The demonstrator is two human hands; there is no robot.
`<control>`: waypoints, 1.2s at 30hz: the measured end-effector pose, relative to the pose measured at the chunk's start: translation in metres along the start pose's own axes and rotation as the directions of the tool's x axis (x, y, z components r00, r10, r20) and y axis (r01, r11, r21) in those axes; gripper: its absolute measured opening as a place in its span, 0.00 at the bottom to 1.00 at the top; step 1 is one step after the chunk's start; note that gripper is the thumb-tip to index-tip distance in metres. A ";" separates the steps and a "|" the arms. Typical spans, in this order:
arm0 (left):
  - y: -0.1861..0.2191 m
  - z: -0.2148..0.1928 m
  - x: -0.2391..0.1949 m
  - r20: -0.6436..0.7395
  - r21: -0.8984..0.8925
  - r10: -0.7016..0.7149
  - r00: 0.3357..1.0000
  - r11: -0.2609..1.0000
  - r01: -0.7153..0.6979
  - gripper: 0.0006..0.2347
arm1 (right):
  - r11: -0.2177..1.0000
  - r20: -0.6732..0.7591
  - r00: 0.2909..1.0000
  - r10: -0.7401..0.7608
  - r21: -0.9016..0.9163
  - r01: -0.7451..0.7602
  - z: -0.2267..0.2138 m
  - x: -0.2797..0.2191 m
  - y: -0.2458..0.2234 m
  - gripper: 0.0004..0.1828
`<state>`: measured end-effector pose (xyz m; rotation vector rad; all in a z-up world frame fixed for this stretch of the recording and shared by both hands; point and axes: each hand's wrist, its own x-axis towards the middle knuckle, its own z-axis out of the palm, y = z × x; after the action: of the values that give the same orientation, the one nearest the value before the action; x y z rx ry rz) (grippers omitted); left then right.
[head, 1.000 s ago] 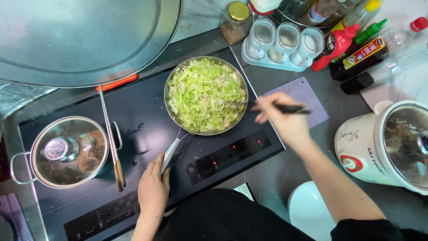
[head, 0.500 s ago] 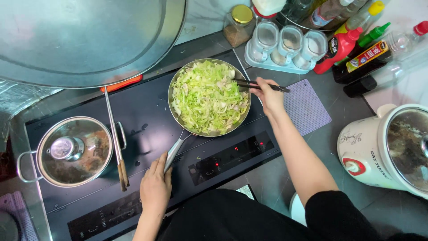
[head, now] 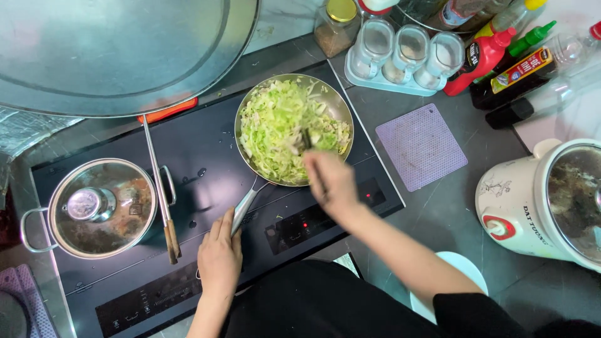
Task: Stir-frying shredded cabbage with meat and seasoning in a pan on an induction stove.
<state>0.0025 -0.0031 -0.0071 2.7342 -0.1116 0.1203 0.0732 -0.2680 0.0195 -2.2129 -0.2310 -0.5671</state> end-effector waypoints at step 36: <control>0.000 -0.004 -0.001 0.027 -0.018 -0.023 0.999 1.000 0.024 0.24 | 0.778 0.243 0.864 0.440 0.376 -0.502 -0.121 0.068 0.024 0.06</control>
<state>0.0015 -0.0015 -0.0039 2.7184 -0.0879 0.0753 0.1025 -0.3774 0.1028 -1.7774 0.1273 -0.0608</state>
